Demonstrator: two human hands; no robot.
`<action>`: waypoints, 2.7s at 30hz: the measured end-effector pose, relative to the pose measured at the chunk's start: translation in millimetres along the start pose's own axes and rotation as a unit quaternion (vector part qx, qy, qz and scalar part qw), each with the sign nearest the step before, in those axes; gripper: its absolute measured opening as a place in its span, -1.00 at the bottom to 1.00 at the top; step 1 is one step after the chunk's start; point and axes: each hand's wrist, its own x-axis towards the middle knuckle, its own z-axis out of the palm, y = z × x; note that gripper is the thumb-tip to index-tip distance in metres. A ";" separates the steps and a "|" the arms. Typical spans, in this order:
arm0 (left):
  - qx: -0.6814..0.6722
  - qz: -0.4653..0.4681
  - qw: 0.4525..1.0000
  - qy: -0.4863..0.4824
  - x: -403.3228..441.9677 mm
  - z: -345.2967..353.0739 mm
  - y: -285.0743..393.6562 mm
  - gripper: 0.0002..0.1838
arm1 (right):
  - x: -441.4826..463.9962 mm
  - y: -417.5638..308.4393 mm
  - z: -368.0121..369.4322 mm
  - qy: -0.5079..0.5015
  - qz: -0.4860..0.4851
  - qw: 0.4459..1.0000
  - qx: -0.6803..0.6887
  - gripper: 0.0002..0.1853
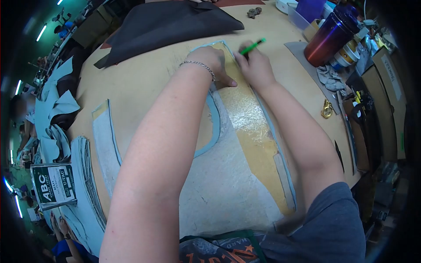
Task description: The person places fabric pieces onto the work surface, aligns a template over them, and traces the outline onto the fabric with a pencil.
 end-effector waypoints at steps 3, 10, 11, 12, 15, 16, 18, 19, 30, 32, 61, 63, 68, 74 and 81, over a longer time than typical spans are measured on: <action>-0.006 -0.006 1.000 0.026 0.4 1.3 0.7 -0.25 | -53.0 -19.3 -43.0 -0.055 0.043 0.997 0.042 -0.86; 0.008 0.014 1.000 0.007 -3.1 -3.2 1.1 -0.18 | -14.1 -6.8 -20.5 -0.034 0.040 0.997 0.058 -0.83; 0.006 0.021 1.000 0.004 -2.0 -2.6 1.2 -0.15 | 5.0 -3.0 -8.7 -0.036 0.050 0.997 0.045 -0.81; 0.013 0.020 1.000 0.016 -1.9 -2.5 1.4 -0.15 | 24.5 3.5 5.4 -0.021 0.042 0.998 0.040 -0.80; 0.014 0.010 1.000 0.017 -4.1 -2.3 2.9 -0.09 | 42.2 11.6 20.9 -0.012 0.045 0.998 0.052 -0.77; 0.010 0.008 1.000 0.009 -4.8 -2.6 3.5 -0.09 | 41.5 12.9 21.2 -0.015 0.049 0.997 0.061 -0.76; 0.004 0.003 1.000 -0.001 -6.2 -4.4 4.2 -0.09 | 15.1 -0.9 -3.6 -0.056 0.059 0.996 0.041 -0.79; 0.005 -0.003 1.000 -0.001 -6.0 -2.0 3.5 -0.09 | -7.9 -9.4 -21.0 -0.084 0.074 0.993 0.032 -0.79; 0.121 -0.026 0.966 0.228 -38.9 61.4 23.7 -0.30 | -137.3 -39.0 -95.2 -0.030 -0.035 0.995 0.090 -0.91; 0.148 -0.028 0.961 0.233 -66.9 67.4 38.9 -0.32 | -137.0 -38.0 -96.4 -0.029 -0.045 0.996 0.070 -0.91; -0.051 -0.002 0.998 0.025 -98.3 42.4 66.7 -0.37 | -175.6 -71.0 -128.7 -0.089 0.144 0.985 0.022 -0.84; -0.066 -0.013 0.996 0.051 -116.9 54.7 74.4 -0.44 | -182.2 -66.0 -126.2 -0.050 0.134 0.988 0.055 -0.84; -0.121 0.106 0.971 0.176 -196.8 105.0 124.0 -0.28 | -175.9 -62.1 -128.2 -0.052 0.120 0.989 0.062 -0.84; -0.110 0.089 0.965 0.222 -214.8 136.8 143.5 0.00 | -177.0 -64.2 -130.3 -0.044 0.091 0.995 0.026 -0.84; -0.108 0.080 0.967 0.218 -213.5 137.5 141.6 0.03 | -254.8 -87.8 -184.2 -0.079 0.148 0.985 0.034 -0.86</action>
